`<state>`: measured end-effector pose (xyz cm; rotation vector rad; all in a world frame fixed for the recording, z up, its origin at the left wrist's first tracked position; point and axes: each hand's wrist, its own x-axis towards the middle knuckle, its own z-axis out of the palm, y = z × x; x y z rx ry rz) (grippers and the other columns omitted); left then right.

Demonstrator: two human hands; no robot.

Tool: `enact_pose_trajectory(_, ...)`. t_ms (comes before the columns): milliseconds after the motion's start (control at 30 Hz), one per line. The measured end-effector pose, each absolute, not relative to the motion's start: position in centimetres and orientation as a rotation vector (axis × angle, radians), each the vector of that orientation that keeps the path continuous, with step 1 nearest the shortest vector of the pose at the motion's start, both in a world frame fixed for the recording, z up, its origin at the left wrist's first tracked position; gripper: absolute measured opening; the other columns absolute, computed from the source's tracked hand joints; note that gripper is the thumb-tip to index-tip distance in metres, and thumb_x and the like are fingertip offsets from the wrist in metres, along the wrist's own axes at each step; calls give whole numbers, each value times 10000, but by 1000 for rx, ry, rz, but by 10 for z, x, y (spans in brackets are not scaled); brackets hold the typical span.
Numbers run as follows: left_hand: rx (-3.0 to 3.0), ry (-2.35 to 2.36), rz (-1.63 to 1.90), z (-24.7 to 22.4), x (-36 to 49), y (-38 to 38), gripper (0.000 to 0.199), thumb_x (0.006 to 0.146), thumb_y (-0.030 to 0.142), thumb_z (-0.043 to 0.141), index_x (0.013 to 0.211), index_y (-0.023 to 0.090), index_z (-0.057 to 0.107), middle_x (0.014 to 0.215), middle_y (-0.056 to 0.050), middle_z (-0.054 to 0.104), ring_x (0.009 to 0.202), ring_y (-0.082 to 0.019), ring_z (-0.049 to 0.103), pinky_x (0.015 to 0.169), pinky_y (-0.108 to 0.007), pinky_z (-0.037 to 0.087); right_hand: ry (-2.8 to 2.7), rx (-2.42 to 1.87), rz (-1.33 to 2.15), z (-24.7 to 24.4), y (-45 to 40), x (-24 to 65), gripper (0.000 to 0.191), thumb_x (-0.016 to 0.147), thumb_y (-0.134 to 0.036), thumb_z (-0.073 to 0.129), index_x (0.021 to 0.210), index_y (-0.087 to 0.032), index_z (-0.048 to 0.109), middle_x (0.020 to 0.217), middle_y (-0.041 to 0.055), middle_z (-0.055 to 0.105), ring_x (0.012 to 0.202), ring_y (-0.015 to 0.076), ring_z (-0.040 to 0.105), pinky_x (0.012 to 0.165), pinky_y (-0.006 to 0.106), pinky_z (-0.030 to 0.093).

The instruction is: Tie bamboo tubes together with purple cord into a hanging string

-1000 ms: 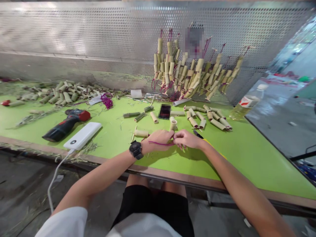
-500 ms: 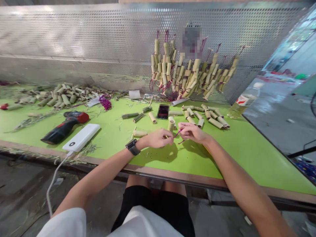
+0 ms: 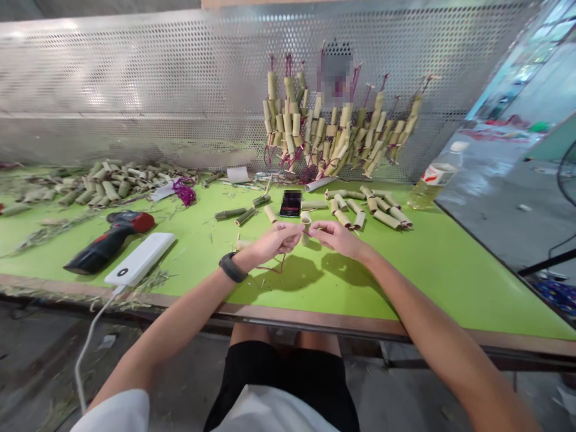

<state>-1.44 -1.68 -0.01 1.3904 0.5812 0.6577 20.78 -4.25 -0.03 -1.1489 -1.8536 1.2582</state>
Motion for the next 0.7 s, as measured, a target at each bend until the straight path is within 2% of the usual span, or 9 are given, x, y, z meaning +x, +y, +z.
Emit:
enact_pose_trajectory(133, 1227, 577, 793, 7, -16, -15, 368, 812, 384, 763, 621, 166, 536, 603, 22, 461, 528, -71, 378, 491, -228, 290, -1976, -1188, 1138, -5, -38, 209, 493, 943, -676, 623, 927, -194, 722, 708, -25, 505, 593, 114, 383, 550, 283, 276)
enact_pose_trajectory(233, 1152, 569, 822, 9, -17, -14, 240, 814, 310, 736, 681, 145, 624, 618, 12, 505, 565, -84, 437, 525, -223, 345, -1936, -1231, 1099, -9, -36, 212, 467, 977, -654, 583, 1100, -220, 705, 701, -38, 478, 561, 116, 350, 529, 281, 264)
enact_pose_trajectory(333, 1167, 536, 833, 8, -16, -13, 301, 816, 339, 747, 630, 141, 619, 704, -31, 607, 612, -91, 508, 545, -221, 375, -1802, -1248, 1029, -14, -34, 213, 457, 992, -616, 572, 1256, -245, 594, 683, -64, 426, 536, 124, 330, 513, 279, 278)
enact_pose_trajectory(433, 1221, 530, 864, 6, -16, -11, 351, 803, 340, 744, 554, 145, 593, 844, -94, 708, 736, -129, 610, 601, -232, 434, -1678, -1292, 845, -23, -31, 209, 510, 941, -605, 642, 1263, -228, 522, 713, -68, 405, 594, 145, 391, 571, 292, 363)
enact_pose_trajectory(500, 1266, 543, 938, 5, -16, -9, 345, 782, 294, 718, 503, 153, 573, 936, -117, 742, 844, -161, 653, 672, -251, 482, -1652, -1404, 643, -28, -29, 204, 637, 884, -643, 694, 1314, -211, 510, 811, -24, 473, 712, 182, 491, 664, 324, 442)
enact_pose_trajectory(600, 1318, 570, 1090, 4, -19, -3, 352, 735, 243, 681, 436, 164, 515, 995, -112, 752, 923, -179, 669, 741, -269, 512, -1770, -1565, 397, -36, -26, 195, 818, 829, -704, 724, 1441, -202, 515, 1143, 115, 573, 1042, 297, 586, 873, 426, 513)
enact_pose_trajectory(700, 1357, 624, 1195, 2, -22, 6, 372, 712, 241, 679, 420, 173, 460, 961, -100, 754, 879, -165, 655, 720, -264, 506, -1984, -1658, 330, -42, -23, 184, 671, 935, -677, 599, 1425, -219, 611, 1337, 168, 550, 1184, 355, 587, 981, 504, 513)
